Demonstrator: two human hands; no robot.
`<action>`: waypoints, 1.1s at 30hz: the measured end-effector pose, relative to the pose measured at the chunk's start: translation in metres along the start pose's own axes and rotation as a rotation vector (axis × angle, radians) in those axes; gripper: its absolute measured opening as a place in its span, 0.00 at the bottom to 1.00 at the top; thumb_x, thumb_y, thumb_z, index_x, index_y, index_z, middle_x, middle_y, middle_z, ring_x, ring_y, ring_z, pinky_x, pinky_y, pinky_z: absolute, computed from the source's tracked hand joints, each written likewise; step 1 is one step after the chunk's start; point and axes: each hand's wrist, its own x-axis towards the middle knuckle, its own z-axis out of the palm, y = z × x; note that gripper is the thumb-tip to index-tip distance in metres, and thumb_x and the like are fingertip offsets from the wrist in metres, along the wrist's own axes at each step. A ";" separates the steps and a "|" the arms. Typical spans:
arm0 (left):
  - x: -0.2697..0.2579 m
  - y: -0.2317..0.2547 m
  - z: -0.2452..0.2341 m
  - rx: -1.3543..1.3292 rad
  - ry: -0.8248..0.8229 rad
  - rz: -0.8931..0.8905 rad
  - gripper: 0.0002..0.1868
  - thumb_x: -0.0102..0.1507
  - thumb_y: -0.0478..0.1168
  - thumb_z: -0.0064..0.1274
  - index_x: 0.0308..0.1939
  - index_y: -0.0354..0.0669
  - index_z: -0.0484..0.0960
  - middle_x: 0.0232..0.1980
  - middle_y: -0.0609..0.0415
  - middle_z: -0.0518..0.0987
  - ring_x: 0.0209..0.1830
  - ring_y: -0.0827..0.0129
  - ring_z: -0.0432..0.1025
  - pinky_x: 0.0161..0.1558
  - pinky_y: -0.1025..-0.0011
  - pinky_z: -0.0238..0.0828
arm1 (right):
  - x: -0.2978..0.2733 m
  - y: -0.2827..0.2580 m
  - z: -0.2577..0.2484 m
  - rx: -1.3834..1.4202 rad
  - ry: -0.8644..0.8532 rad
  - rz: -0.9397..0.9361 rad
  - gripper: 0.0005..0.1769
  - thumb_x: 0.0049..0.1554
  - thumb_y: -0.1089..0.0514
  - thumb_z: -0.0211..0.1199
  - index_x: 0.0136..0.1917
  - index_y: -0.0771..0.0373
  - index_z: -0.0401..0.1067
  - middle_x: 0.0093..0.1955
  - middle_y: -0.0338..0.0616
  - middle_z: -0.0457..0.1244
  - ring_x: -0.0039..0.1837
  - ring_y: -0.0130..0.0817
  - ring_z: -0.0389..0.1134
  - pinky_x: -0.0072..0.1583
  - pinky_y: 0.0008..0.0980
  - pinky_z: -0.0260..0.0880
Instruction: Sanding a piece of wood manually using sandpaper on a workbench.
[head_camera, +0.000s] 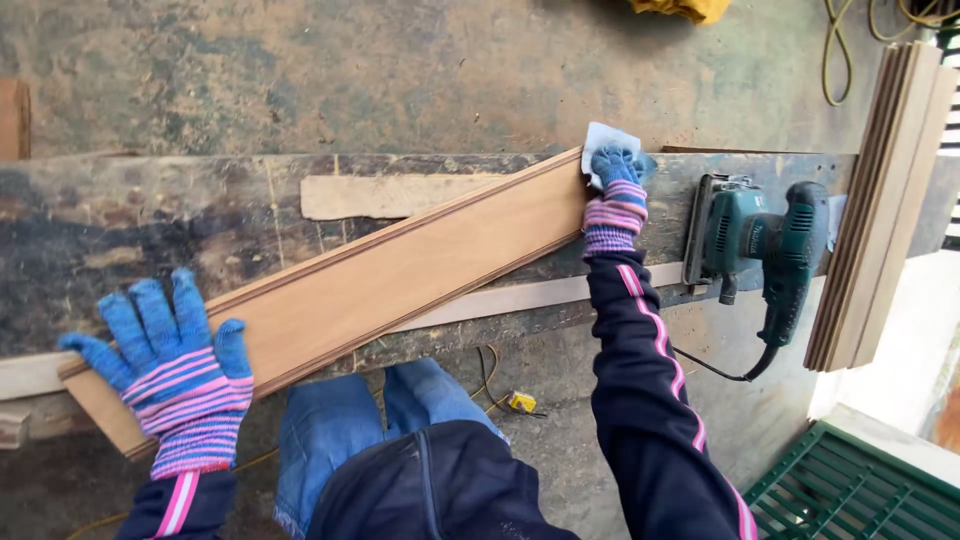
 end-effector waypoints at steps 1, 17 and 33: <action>0.000 0.002 0.004 -0.009 0.004 0.013 0.41 0.72 0.60 0.42 0.82 0.40 0.60 0.82 0.32 0.54 0.88 0.32 0.40 0.77 0.19 0.22 | -0.013 -0.017 -0.007 -0.542 -0.029 -0.031 0.07 0.65 0.62 0.54 0.52 0.59 0.73 0.49 0.42 0.66 0.49 0.35 0.69 0.53 0.34 0.72; 0.042 0.027 0.017 0.012 -0.018 0.180 0.41 0.71 0.60 0.42 0.83 0.41 0.60 0.83 0.33 0.54 0.87 0.33 0.40 0.76 0.20 0.23 | -0.093 -0.104 -0.092 0.389 0.349 0.296 0.18 0.58 0.59 0.51 0.62 0.59 0.69 0.65 0.47 0.62 0.65 0.40 0.62 0.66 0.40 0.63; 0.038 0.022 0.007 0.016 0.039 0.144 0.41 0.71 0.60 0.42 0.84 0.42 0.60 0.85 0.34 0.54 0.87 0.33 0.41 0.76 0.21 0.24 | -0.022 -0.067 -0.125 0.474 0.481 0.242 0.05 0.61 0.60 0.54 0.46 0.59 0.71 0.43 0.43 0.64 0.47 0.38 0.68 0.50 0.37 0.73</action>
